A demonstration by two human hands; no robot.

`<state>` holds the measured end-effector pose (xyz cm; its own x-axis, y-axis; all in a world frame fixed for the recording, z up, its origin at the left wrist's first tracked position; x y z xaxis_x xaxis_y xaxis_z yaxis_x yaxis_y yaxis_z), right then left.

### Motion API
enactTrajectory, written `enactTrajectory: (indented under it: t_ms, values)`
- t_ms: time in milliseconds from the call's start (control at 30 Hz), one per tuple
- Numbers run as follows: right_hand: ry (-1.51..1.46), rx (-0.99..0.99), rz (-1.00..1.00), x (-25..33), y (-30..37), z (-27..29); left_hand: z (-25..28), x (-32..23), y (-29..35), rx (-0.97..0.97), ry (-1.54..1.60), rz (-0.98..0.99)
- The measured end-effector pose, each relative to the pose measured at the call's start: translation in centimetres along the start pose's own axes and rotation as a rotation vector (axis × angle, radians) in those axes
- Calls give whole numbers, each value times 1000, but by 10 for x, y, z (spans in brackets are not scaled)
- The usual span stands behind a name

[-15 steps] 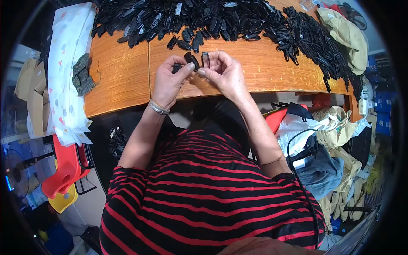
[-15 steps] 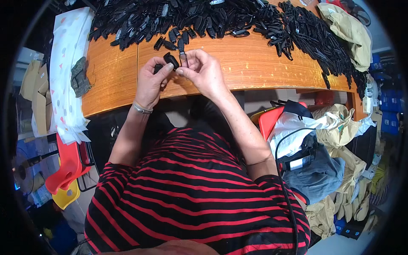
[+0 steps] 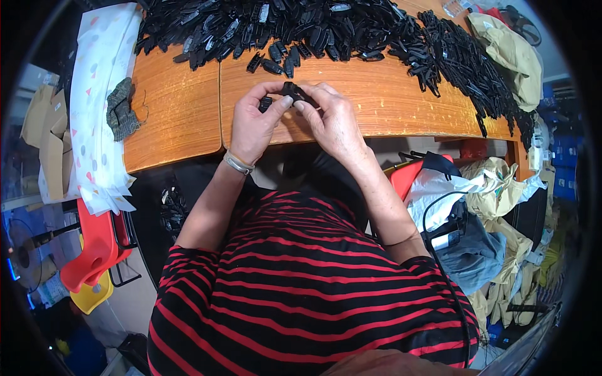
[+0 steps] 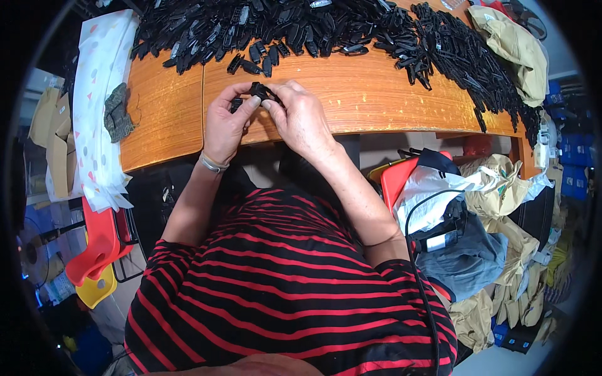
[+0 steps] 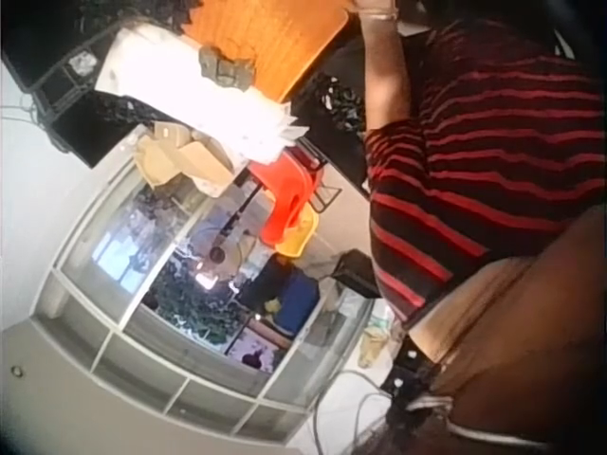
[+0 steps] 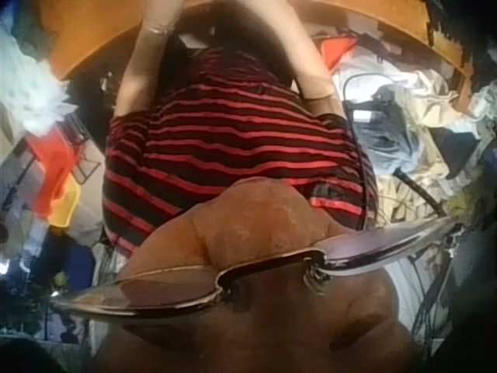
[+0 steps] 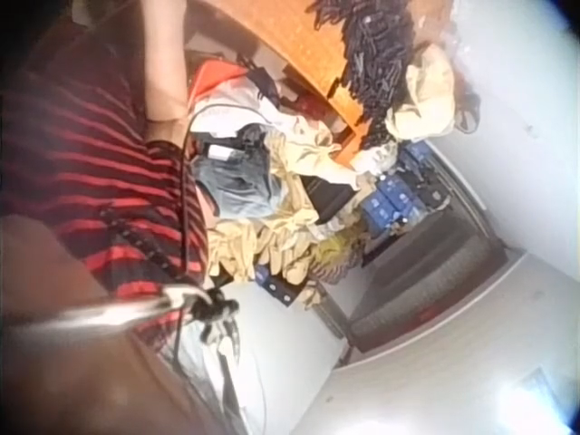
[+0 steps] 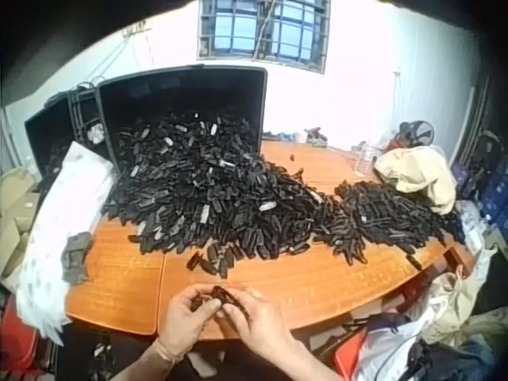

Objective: Manually assembling small black plastic components by joining two parts together at a workbench.

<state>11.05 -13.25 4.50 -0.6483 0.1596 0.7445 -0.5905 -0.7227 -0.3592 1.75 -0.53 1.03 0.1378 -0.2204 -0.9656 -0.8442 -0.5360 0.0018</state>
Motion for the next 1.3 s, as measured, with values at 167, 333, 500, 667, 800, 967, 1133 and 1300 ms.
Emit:
enactTrajectory:
  t_ms: [167, 333, 500, 667, 800, 967, 1133, 1300]
  values:
    - [12, 33, 18, 1, 1, 1, 0, 2, 3, -12, -95, -72]
    - [56, 25, 30, 4, 4, -2, 1, 9, 7, -25, -65, 0]
    - [155, -64, 18, 4, 10, -13, -13, 5, 13, -26, -168, -179]
    - [44, -198, 47, 4, 15, -20, -16, 8, 16, -73, -106, -186]
    - [-120, -22, -74, -8, 19, -30, -11, -5, 16, 107, 61, 51]
    - [-204, 21, -72, 4, 26, -41, 2, -7, 17, 205, 5, 74]
    - [-234, 452, -118, -5, 18, -40, 51, -39, 39, 210, -342, 322]
    - [4, -48, -131, -76, -9, 23, 169, -91, 94, 219, -1197, 314]
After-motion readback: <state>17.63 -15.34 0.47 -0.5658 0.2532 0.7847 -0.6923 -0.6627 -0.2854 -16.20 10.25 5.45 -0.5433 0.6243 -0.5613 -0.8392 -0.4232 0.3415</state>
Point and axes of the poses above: each hand's wrist, its own y-axis away from the middle knuckle, its own z-axis out of the back of the hand, x = y × z, the point moved 2 cm from there along -y, towards the middle knuckle
